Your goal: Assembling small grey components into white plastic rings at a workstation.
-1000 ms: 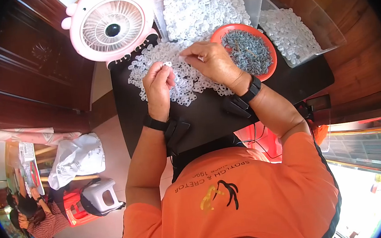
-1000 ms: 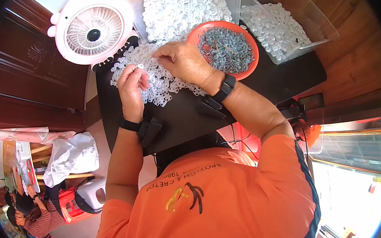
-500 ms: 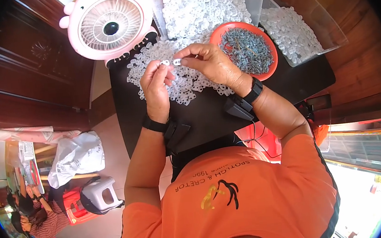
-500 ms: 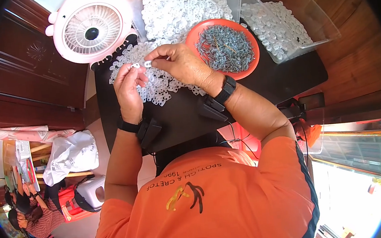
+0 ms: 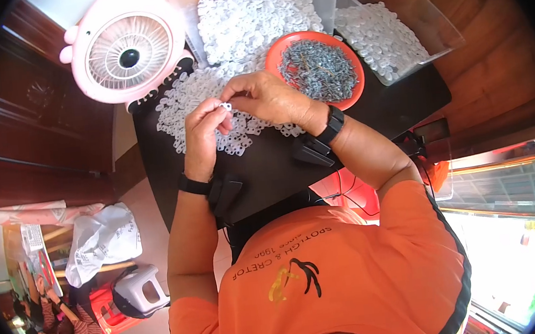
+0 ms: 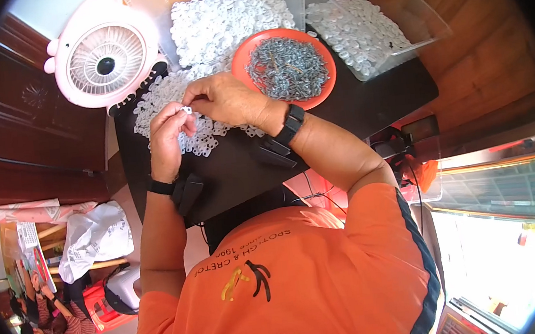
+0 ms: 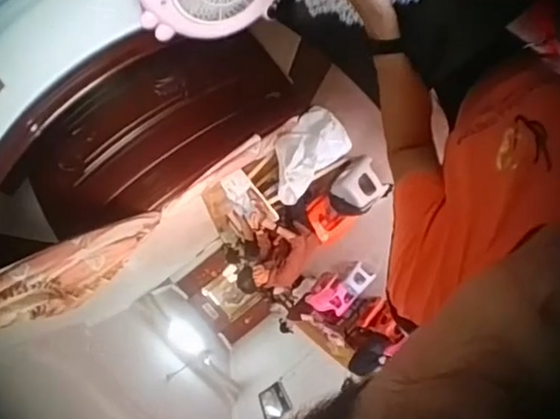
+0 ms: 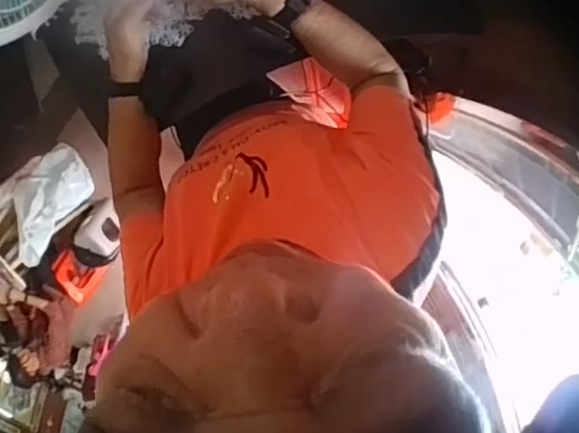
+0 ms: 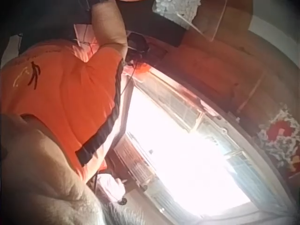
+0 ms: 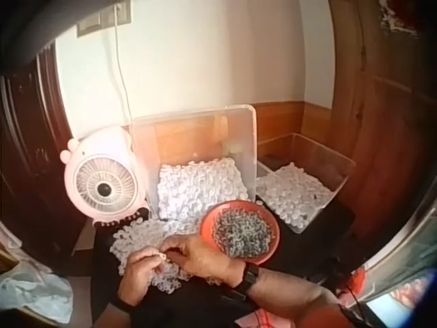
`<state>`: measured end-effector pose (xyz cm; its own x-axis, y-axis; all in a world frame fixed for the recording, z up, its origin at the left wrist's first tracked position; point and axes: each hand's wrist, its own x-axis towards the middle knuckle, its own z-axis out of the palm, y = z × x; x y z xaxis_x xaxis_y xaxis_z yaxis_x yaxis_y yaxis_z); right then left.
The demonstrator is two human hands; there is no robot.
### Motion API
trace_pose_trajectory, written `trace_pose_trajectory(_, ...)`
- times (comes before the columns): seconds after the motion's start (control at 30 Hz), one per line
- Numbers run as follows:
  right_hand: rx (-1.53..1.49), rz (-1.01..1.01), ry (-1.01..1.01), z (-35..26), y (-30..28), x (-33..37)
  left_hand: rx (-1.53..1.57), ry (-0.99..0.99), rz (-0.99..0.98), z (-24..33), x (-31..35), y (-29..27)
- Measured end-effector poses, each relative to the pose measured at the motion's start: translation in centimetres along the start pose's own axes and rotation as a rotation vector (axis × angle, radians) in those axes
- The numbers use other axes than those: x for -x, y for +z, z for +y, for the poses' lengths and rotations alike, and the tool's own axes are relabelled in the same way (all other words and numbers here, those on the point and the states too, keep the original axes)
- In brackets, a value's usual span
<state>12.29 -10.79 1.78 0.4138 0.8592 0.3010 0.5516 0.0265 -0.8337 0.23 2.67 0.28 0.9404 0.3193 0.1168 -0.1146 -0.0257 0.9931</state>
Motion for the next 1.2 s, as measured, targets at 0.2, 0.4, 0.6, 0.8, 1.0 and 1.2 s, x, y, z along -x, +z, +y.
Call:
trace_pose_trajectory(0.2, 0.115, 0.083, -0.119, 0.0, 0.0, -0.2, 0.150, 0.016, 0.063, -0.1, -0.1, 0.0)
trace_pose_trajectory(0.4, 0.144, 0.300, -0.115, -2.4, -1.6, -0.2, 0.417, -0.012, 0.168, -0.9, -0.6, -1.0)
trace_pose_trajectory(0.6, 0.554, 0.446, -0.037, -1.2, -8.7, 1.8, 0.404, -0.021, 0.194, -0.5, -0.5, -0.7)
trace_pose_trajectory(0.8, 0.762, 0.267, 0.226, 2.1, -12.8, 6.3, 0.387, -0.023, 0.206, -0.4, -0.5, -0.5)
trace_pose_trajectory(1.0, 0.923, 0.208, 0.323, 4.1, -10.8, 6.4, 0.357, -0.041, 0.191, -1.3, -0.7, -0.8)
trace_pose_trajectory(1.2, 0.972, 0.220, 0.318, 4.6, -10.6, 5.9, 0.353, -0.058, 0.167, -1.7, -1.0, -1.1)
